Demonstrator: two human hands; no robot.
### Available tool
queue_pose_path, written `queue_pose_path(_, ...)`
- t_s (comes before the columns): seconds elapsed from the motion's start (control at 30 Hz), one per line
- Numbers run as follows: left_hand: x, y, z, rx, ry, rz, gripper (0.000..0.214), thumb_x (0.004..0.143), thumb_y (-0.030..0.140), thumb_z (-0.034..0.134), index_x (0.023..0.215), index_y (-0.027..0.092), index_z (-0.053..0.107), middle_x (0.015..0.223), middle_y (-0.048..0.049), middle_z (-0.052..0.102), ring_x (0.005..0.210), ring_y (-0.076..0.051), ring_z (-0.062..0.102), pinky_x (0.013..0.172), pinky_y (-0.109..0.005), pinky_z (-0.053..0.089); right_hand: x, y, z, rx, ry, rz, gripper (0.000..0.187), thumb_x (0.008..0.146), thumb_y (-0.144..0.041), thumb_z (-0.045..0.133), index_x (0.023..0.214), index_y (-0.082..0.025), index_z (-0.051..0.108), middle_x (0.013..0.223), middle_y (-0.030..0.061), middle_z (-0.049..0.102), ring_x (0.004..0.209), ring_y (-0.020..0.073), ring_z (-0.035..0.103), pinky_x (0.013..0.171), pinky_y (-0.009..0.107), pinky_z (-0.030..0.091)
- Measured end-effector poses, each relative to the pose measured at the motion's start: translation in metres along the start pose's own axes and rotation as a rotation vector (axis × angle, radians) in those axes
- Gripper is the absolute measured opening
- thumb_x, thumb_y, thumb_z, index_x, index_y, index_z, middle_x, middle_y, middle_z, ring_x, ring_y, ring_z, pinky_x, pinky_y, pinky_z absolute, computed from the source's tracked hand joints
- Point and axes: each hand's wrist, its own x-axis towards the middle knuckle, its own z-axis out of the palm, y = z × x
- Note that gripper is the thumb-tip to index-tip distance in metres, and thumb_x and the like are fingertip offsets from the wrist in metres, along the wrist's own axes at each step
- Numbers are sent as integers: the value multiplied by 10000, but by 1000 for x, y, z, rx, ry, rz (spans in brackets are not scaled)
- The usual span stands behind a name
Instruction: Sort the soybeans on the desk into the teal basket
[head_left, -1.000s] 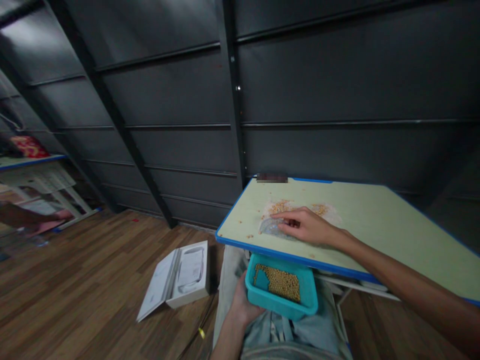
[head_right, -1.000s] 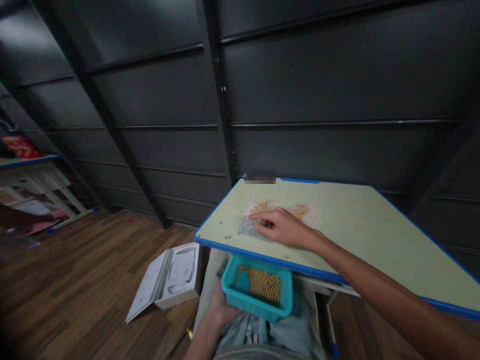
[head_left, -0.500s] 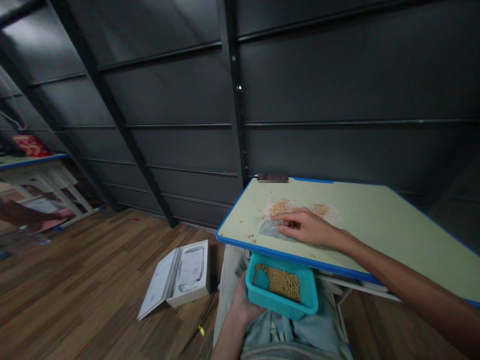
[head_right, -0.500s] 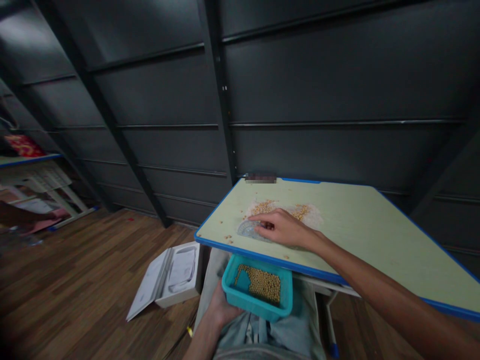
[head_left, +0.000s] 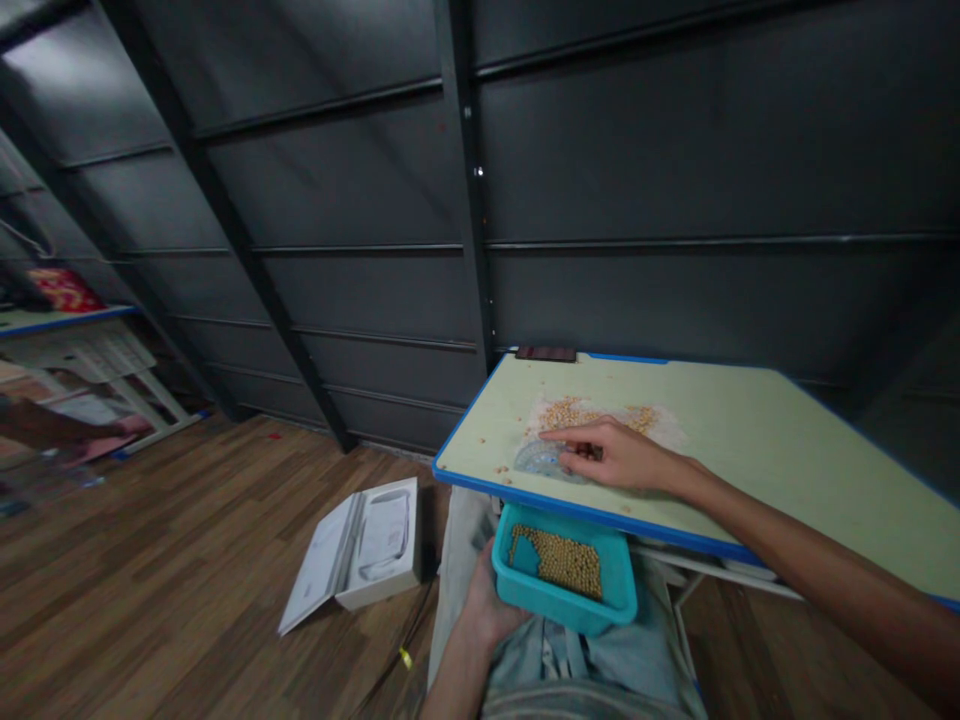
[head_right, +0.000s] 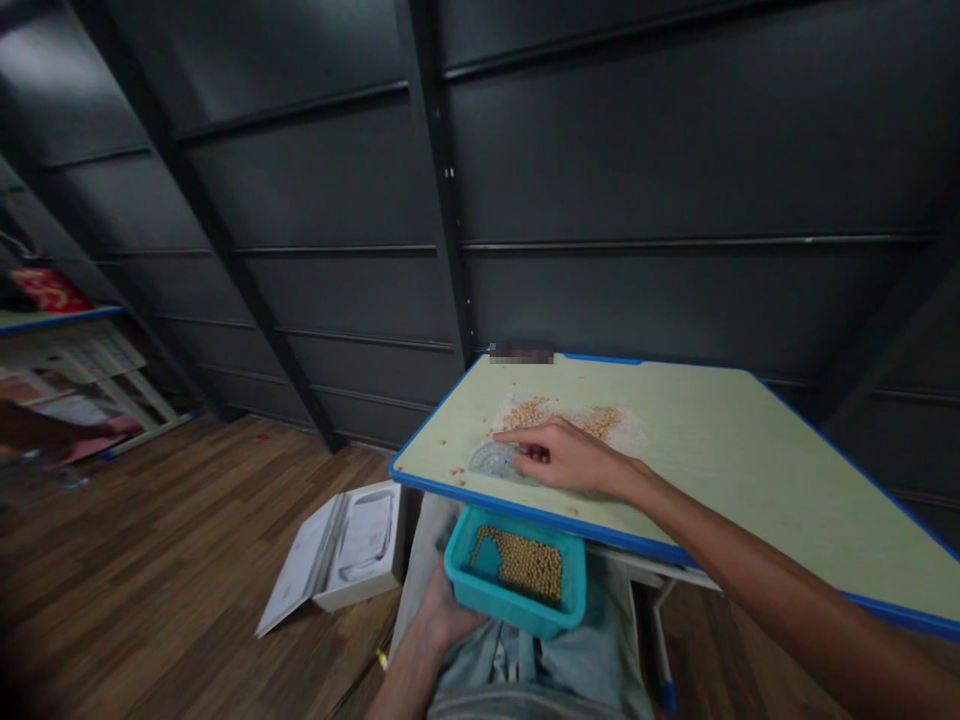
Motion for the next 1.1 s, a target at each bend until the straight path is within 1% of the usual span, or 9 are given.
queue_pose_path(0.13,2,-1,0,18,-65,19,503,875,378,642,1309,132,701,1210,-152,802,1292,-370,663,1154,-567,471,2,1,0,27,2,-12,446,1002,-329,597,1430,-238,683,757,30,740,590,144,531,579,284,383)
queue_pose_path(0.2,1,-1,1,41,-72,14,534,860,398,670,1327,141,695,1226,-153,797,1318,-378,643,1167,-574,457,2,1,0,26,0,-16,439,1008,-347,604,1426,-241,686,752,26,731,594,144,537,578,282,384)
queue_pose_path(0.33,-3,1,3,83,-19,10,521,836,457,701,1262,160,738,1181,-157,812,1340,-403,618,1157,-593,454,2,-1,-1,3,2,-20,432,1013,-358,611,1421,-238,690,766,34,743,614,152,545,591,284,391)
queue_pose_path(0.47,-5,2,4,87,37,52,463,832,448,694,1186,159,765,1126,-151,826,1323,-406,629,1130,-604,473,1,-3,-3,-2,14,-20,428,1007,-347,614,1413,-239,696,811,48,768,634,157,557,608,284,402)
queue_pose_path(0.6,-3,2,-4,67,74,84,428,843,442,675,1143,152,768,1113,-151,830,1295,-367,657,1116,-554,506,0,-4,-3,7,6,-18,437,998,-294,595,1418,-227,693,807,50,763,622,151,555,598,278,403)
queue_pose_path(0.77,4,1,-23,37,67,122,470,895,439,648,1238,125,718,1151,-133,825,1266,-318,685,1124,-501,516,-2,-5,-3,12,3,-28,456,984,-264,592,1431,-242,681,893,69,801,640,157,557,616,287,421)
queue_pose_path(0.87,8,-1,-30,28,79,144,441,923,422,633,1234,121,719,1151,-132,825,1266,-295,688,1135,-458,508,-1,-5,-3,9,2,-34,450,998,-276,585,1438,-243,673,869,63,795,634,158,554,617,289,423)
queue_pose_path(1.0,10,-3,-31,29,97,169,369,919,384,648,1176,137,745,1108,-117,835,1245,-293,699,1133,-454,510,-1,-6,-3,-10,2,-38,438,1009,-286,590,1437,-243,674,856,64,791,651,168,572,629,294,433)
queue_pose_path(1.1,10,-3,-27,30,99,177,358,902,372,669,1153,130,754,1095,-125,837,1222,-298,708,1116,-461,525,0,-5,-3,-8,14,-37,426,1015,-295,589,1428,-237,681,909,79,807,692,180,611,668,304,468)
